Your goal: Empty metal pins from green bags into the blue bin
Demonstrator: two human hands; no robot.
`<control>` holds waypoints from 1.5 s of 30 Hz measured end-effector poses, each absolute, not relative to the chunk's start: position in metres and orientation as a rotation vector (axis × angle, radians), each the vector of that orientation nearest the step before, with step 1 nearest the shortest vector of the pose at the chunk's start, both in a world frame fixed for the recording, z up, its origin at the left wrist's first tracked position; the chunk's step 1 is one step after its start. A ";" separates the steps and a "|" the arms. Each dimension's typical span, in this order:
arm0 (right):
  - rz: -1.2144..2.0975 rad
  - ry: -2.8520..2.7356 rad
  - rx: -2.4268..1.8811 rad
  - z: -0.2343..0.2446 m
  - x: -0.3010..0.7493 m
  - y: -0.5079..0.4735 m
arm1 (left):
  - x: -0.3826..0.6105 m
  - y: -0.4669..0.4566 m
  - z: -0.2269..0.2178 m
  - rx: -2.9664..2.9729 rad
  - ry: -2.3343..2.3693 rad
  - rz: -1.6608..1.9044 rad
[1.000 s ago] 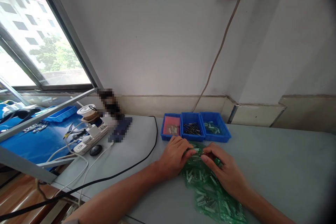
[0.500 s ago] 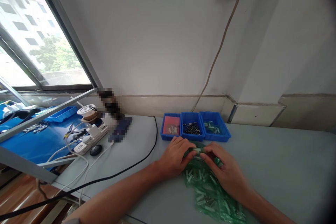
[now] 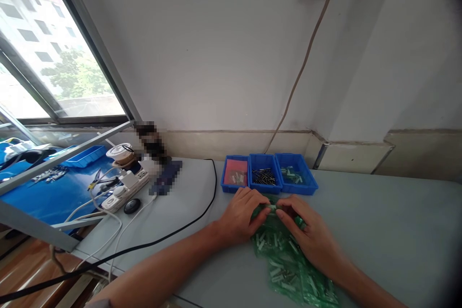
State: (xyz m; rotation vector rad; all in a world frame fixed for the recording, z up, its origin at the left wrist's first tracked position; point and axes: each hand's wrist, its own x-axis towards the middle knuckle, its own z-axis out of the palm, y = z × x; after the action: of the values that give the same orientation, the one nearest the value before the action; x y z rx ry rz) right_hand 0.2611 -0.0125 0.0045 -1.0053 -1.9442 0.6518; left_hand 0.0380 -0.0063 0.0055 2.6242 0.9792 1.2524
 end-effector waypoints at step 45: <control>0.620 -1.940 -0.975 0.011 0.259 -0.015 | 0.038 -0.008 0.003 2.565 0.970 1.288</control>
State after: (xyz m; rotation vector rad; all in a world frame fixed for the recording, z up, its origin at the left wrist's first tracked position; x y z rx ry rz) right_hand 0.2595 -0.0146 0.0112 -0.9752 -1.9395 0.6204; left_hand 0.0381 -0.0076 0.0031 2.5648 0.9704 1.2884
